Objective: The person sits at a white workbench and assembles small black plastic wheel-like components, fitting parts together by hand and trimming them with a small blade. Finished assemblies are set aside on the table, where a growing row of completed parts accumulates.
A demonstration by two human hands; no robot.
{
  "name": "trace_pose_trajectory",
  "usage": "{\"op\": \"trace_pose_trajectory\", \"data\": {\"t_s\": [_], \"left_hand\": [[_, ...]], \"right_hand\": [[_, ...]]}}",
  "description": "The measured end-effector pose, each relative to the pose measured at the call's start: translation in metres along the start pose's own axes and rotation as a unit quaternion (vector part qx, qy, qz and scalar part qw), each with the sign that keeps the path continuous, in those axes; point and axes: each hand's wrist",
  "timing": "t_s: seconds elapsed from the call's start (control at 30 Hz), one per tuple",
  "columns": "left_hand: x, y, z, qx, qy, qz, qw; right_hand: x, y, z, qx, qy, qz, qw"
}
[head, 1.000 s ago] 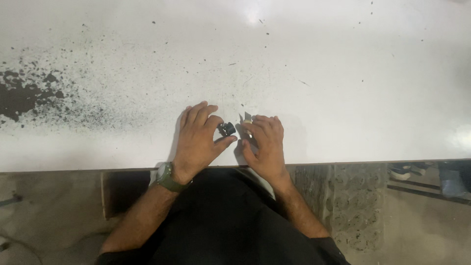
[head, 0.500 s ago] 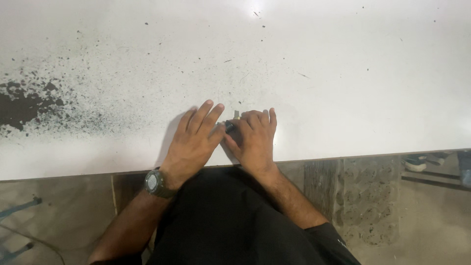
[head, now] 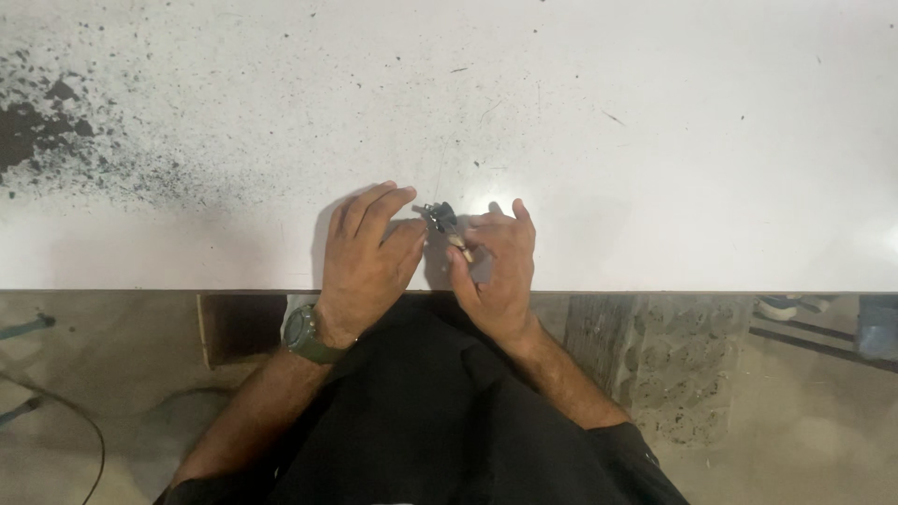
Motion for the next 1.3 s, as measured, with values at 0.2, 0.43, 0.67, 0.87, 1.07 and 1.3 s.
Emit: {"op": "trace_pose_trajectory", "data": {"t_s": [0.2,0.43,0.67,0.87,1.07,1.3], "left_hand": [[-0.002,-0.002,0.002,0.009,0.028,0.003,1.000],[-0.004,-0.003,0.000,0.001,0.039,0.009,0.999],[-0.006,-0.001,0.001,0.007,0.011,-0.013,1.000],[-0.007,0.001,-0.002,-0.038,-0.054,-0.027,0.997],[-0.008,0.001,0.003,-0.069,-0.078,-0.035,0.994],[-0.009,0.000,0.000,-0.010,-0.053,-0.014,0.998]], "right_hand": [[-0.005,-0.005,-0.006,-0.015,0.027,-0.026,0.999],[-0.004,-0.007,-0.009,0.010,0.020,-0.020,1.000],[-0.006,-0.009,-0.012,-0.014,0.040,-0.024,0.999],[-0.006,-0.009,-0.012,-0.027,0.037,-0.025,0.999],[-0.005,-0.013,-0.011,-0.017,0.022,-0.026,0.999],[-0.005,-0.013,-0.011,-0.026,0.019,-0.025,0.999]]}}
Point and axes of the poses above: each hand's wrist, its own y-axis away from the middle knuckle, its own x-axis out of the back of the hand, z = x × y, and after that the axes turned 4 degrees about -x, right-handed
